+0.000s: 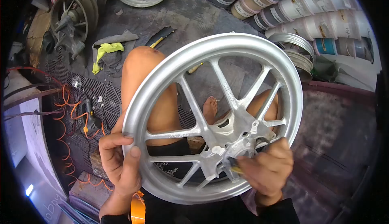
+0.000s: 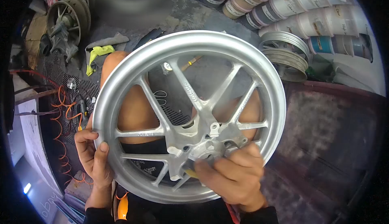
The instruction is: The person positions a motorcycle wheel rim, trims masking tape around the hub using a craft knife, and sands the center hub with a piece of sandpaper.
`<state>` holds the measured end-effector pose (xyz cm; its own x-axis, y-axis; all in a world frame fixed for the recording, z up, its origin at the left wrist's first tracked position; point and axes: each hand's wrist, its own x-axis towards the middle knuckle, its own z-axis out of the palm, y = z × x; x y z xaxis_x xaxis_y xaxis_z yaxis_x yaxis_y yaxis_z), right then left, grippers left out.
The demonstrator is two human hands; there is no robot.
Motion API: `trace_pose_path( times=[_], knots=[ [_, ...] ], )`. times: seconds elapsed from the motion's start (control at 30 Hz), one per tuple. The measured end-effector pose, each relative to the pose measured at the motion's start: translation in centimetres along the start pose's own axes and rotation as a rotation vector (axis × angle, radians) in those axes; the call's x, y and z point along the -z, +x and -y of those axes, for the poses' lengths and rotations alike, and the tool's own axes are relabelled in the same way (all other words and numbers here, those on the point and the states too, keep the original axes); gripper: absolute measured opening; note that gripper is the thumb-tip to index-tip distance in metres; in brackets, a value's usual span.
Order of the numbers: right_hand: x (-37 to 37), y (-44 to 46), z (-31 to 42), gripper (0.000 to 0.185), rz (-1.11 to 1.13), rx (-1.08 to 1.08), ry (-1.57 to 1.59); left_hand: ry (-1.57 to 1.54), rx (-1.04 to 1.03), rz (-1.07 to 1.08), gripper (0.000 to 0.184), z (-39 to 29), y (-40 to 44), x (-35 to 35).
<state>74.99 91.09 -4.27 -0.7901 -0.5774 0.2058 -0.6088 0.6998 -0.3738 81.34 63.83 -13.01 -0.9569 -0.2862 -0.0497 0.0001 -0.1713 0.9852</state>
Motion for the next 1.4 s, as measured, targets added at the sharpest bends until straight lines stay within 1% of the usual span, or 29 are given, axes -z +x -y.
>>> trace_pose_path(
  times=[0.03, 0.07, 0.13, 0.17, 0.23, 0.3, 0.33, 0.43, 0.47, 0.5, 0.57, 0.6, 0.67, 0.77, 0.8, 0.9, 0.93, 1.03, 1.17, 1.2, 1.3, 1.33, 1.4],
  knots=[
    [-0.4, 0.3, 0.0, 0.026, 0.044, 0.054, -0.003, -0.008, 0.016, -0.004, 0.026, -0.2, 0.1, 0.0],
    [-0.5, -0.2, -0.5, 0.024, 0.000, 0.031, 0.079, 0.013, -0.003, 0.006, 0.026, -0.1, 0.3, 0.1],
    [0.0, -0.1, -0.7, 0.023, -0.097, -0.041, 0.057, 0.060, -0.036, 0.005, 0.026, 0.3, 0.1, 0.3],
    [0.2, -0.4, -0.6, 0.022, -0.140, -0.095, 0.041, 0.041, -0.021, -0.006, 0.027, 0.2, -0.1, 0.3],
    [0.2, -0.7, -0.5, 0.023, -0.067, -0.063, 0.055, -0.001, 0.001, -0.018, 0.027, 0.0, 0.0, 0.0],
    [-0.4, -0.5, -0.1, 0.024, -0.022, -0.028, 0.107, 0.030, -0.048, 0.005, 0.022, 0.0, 0.2, 0.1],
    [-0.1, -1.3, -0.4, 0.024, -0.049, -0.067, 0.078, 0.049, -0.075, 0.006, 0.020, 0.0, 0.2, 0.2],
    [0.6, -1.8, -0.5, 0.024, -0.165, -0.179, 0.068, 0.015, -0.053, -0.011, 0.020, 0.1, 0.0, 0.0],
    [0.8, -1.4, -0.2, 0.024, -0.066, -0.173, 0.073, -0.030, -0.028, -0.029, 0.020, 0.0, 0.1, -0.2],
    [-0.3, -1.2, -0.4, 0.025, -0.084, -0.080, 0.081, -0.023, -0.031, -0.013, 0.020, 0.0, 0.1, -0.3],
    [-0.2, -0.8, 0.0, 0.026, 0.037, -0.073, 0.088, -0.001, -0.052, 0.002, 0.020, 0.0, 0.3, -0.1],
    [0.0, -0.9, -0.2, 0.026, -0.022, -0.102, 0.081, 0.039, -0.029, -0.006, 0.026, 0.1, 0.2, 0.1],
    [0.6, -1.8, -0.8, 0.028, -0.132, -0.178, 0.063, 0.020, -0.009, -0.020, 0.026, -0.1, 0.1, -0.1],
    [-0.2, -0.8, -0.2, 0.024, 0.030, -0.074, 0.119, 0.015, 0.013, -0.008, 0.025, -0.2, -0.1, -0.1],
    [0.4, -0.5, -0.1, 0.024, 0.088, -0.061, 0.092, 0.023, 0.013, -0.009, 0.025, -0.2, 0.0, 0.1],
    [1.3, -0.7, -0.7, 0.024, -0.095, -0.182, 0.034, 0.046, -0.019, -0.008, 0.025, 0.1, 0.0, 0.1],
    [0.3, -1.1, -0.7, 0.025, -0.059, -0.138, 0.060, 0.034, -0.019, -0.005, 0.025, 0.1, 0.0, 0.2],
    [0.6, -0.8, -0.6, 0.026, -0.008, -0.060, 0.113, 0.016, -0.026, -0.001, 0.025, 0.2, 0.2, 0.2],
    [0.1, -0.6, -0.8, 0.028, 0.112, -0.048, 0.115, 0.009, -0.042, -0.011, 0.022, 0.1, 0.1, 0.0],
    [0.4, -0.5, -0.5, 0.024, 0.106, -0.051, 0.106, -0.009, -0.059, -0.017, 0.021, 0.1, 0.3, -0.2],
    [1.0, -0.4, -1.0, 0.020, -0.076, -0.136, 0.042, 0.029, -0.042, -0.012, 0.021, 0.0, 0.2, 0.0],
    [-0.3, -1.0, -1.3, 0.016, -0.049, -0.052, 0.050, 0.028, -0.037, -0.005, 0.022, 0.0, 0.2, 0.0],
    [0.4, -0.6, -1.1, 0.016, -0.057, -0.070, 0.094, 0.022, -0.028, 0.007, 0.024, 0.0, 0.3, 0.0]
  ],
)
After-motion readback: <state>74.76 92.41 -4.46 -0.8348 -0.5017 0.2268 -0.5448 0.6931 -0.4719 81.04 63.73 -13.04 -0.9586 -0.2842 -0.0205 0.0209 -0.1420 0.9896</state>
